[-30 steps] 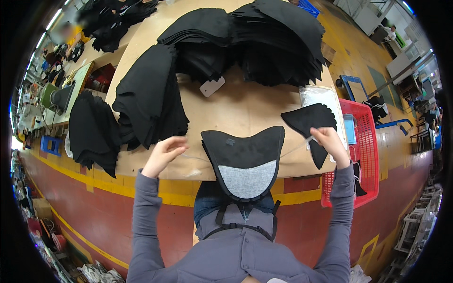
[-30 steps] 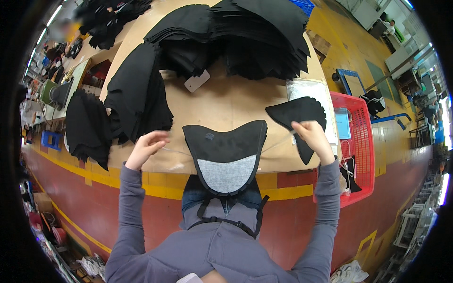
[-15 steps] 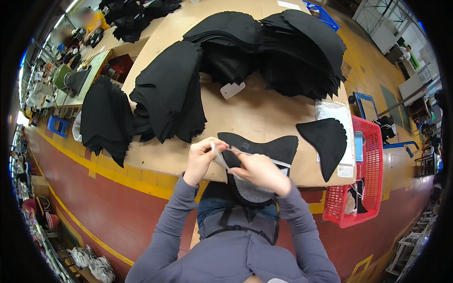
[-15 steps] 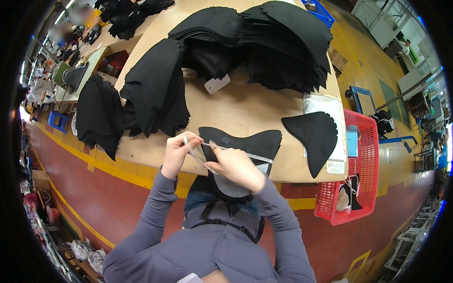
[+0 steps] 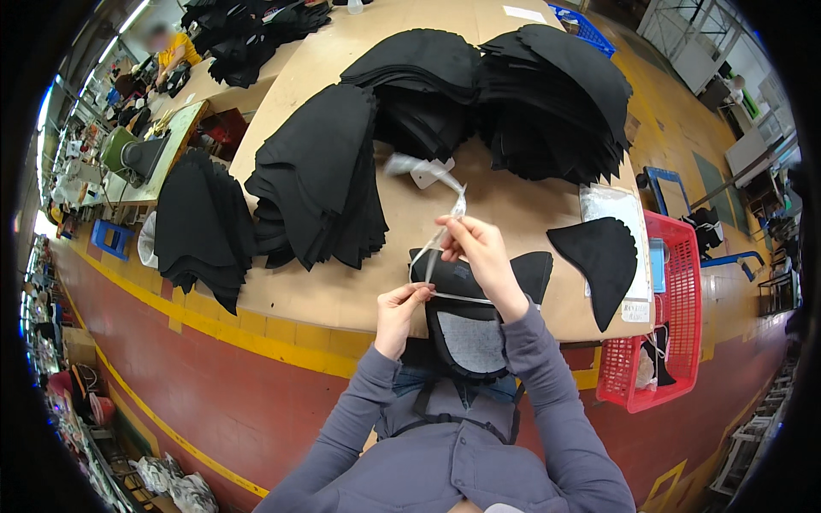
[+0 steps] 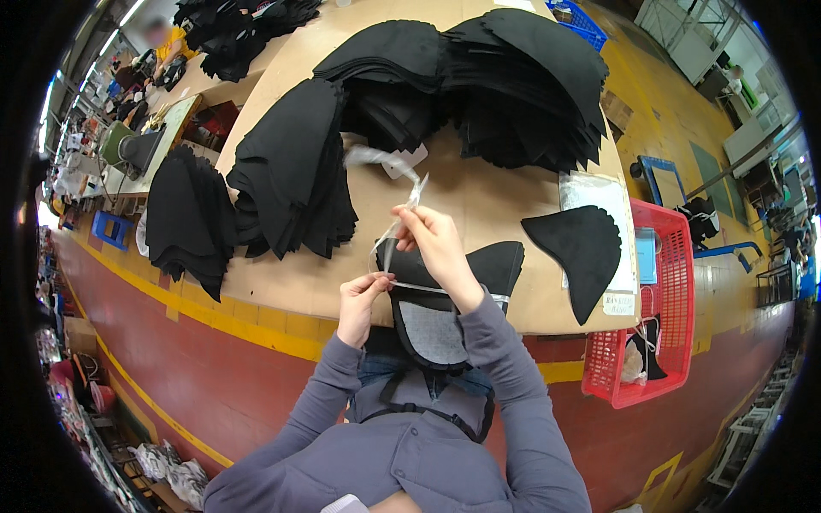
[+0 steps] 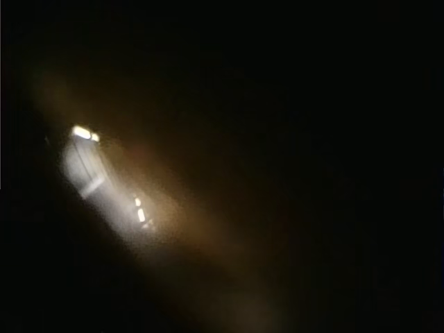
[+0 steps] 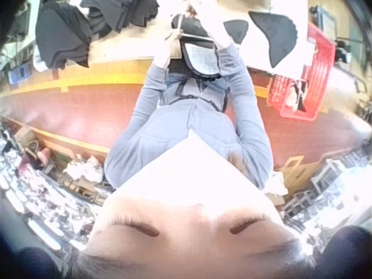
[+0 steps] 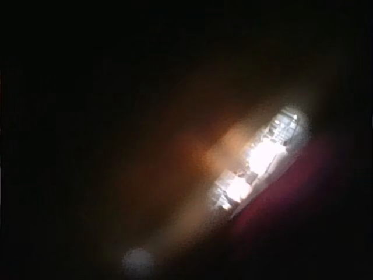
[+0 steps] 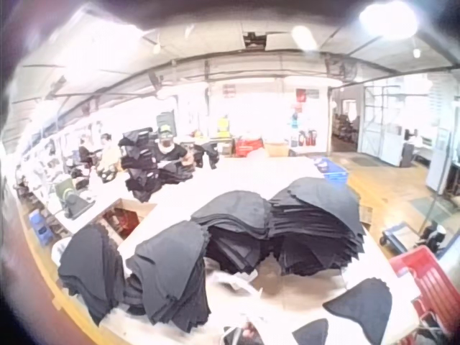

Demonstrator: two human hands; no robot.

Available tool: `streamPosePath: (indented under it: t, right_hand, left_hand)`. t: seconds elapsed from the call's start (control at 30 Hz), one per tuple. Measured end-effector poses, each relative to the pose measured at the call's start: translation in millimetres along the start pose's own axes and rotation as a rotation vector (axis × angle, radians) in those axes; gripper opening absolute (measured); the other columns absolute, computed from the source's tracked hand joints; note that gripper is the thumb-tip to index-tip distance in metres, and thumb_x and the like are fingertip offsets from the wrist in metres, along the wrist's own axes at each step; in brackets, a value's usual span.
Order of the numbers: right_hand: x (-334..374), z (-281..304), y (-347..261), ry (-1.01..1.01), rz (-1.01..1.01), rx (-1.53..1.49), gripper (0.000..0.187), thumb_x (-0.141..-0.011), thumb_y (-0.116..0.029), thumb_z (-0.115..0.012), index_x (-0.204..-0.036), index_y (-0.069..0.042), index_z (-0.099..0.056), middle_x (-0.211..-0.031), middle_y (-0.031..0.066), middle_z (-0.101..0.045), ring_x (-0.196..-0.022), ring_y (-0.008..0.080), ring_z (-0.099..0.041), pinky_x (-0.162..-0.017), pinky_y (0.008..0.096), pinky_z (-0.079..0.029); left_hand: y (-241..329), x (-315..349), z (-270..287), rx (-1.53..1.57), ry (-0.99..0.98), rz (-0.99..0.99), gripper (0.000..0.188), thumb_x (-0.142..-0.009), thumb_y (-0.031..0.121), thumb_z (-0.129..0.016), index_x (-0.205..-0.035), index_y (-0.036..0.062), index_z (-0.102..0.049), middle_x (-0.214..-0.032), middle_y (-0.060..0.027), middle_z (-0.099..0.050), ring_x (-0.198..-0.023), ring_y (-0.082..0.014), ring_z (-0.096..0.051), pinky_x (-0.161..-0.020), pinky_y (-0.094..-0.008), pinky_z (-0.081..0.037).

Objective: The person repeatedly picks up black fabric pieces from a table, aligns them into neat stacks, and places them back down. They occasionally insert a gray insert into a stack and tie a bundle with a white string. The work occurs at a large table in a busy factory floor with other workers visible in the background.

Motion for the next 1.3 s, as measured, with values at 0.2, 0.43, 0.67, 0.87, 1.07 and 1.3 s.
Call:
streamPosePath:
  t: [0.2, 0.43, 0.67, 0.87, 1.07, 1.3]
  right_hand:
    - [67.0, -23.2, -8.3, -0.185, 0.352, 0.944, 0.012, -0.082, -0.013, -0.067, -0.082, -0.001, -0.065, -0.081, 0.0113, -0.062, -0.078, 0.0307, -0.065, -0.068, 0.0404, -0.052]
    - [70.2, -40.7, -40.7, -0.327, 0.81, 0.775, 0.02, -0.076, -0.006, -0.065, -0.096, -0.006, -0.067, -0.112, 0.0048, -0.061, -0.088, 0.0257, -0.063, -0.075, 0.0378, -0.051]
    - [56.4, -16.1, 36.4, -0.003, -0.08, 0.022, 0.038, -0.099, -0.018, -0.052, -0.066, -0.001, -0.055, -0.062, 0.0034, -0.055, -0.061, 0.0123, -0.052, -0.063, 0.0288, -0.043]
    - [94.8, 50.3, 57.2, 0.162, -0.182, -0.188, 0.044, -0.096, -0.016, -0.056, -0.054, -0.003, -0.049, -0.053, 0.0004, -0.046, -0.056, 0.0112, -0.05, -0.061, 0.0281, -0.045]
    - [81.6, 8.8, -17.3, -0.236, 0.241, 0.279, 0.019, -0.087, -0.008, -0.062, -0.07, -0.001, -0.063, -0.077, 0.0076, -0.063, -0.084, 0.0205, -0.06, -0.079, 0.0329, -0.046]
    - [18.1, -16.8, 13.4, 0.009, 0.152, 0.338, 0.023, -0.092, -0.018, -0.062, -0.084, 0.002, -0.068, -0.099, 0.0132, -0.056, -0.093, 0.0275, -0.059, -0.078, 0.034, -0.048]
  left_hand:
    - [7.2, 3.3, -2.1, -0.186, 0.08, -0.049, 0.017, -0.086, 0.006, -0.072, -0.098, -0.0067, -0.072, -0.089, -0.0083, -0.072, -0.076, -0.0131, -0.065, -0.075, -0.0259, -0.051]
    - [-0.5, 1.9, -2.2, -0.03, -0.241, 0.184, 0.019, -0.095, 0.013, -0.061, -0.093, -0.0034, -0.071, -0.095, -0.0051, -0.069, -0.091, -0.0109, -0.062, -0.083, -0.0248, -0.047]
    - [-10.0, 13.5, 27.3, -0.051, 0.255, 0.011, 0.018, -0.093, 0.015, -0.066, -0.092, -0.0021, -0.073, -0.082, -0.0049, -0.07, -0.077, -0.0107, -0.062, -0.077, -0.024, -0.045]
    - [-61.3, 14.3, 28.7, -0.022, 0.28, 0.132, 0.016, -0.092, 0.012, -0.064, -0.089, -0.0019, -0.072, -0.08, -0.0048, -0.07, -0.073, -0.0103, -0.061, -0.068, -0.0226, -0.045]
    - [-15.5, 16.6, 2.9, 0.292, 0.011, 0.399, 0.019, -0.094, 0.016, -0.063, -0.103, -0.0004, -0.068, -0.092, -0.0042, -0.07, -0.083, -0.01, -0.063, -0.075, -0.0217, -0.048]
    - [-21.7, 24.0, -16.1, 0.259, -0.059, 0.076, 0.018, -0.096, 0.012, -0.06, -0.103, -0.0027, -0.068, -0.094, -0.0054, -0.069, -0.085, -0.0114, -0.06, -0.081, -0.0237, -0.046]
Point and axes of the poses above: each hand's wrist, its own x-axis away from the middle knuckle, its own z-axis out of the back of the hand, y = z × x, the point moved 8 cm from there along -x, towards the middle knuckle
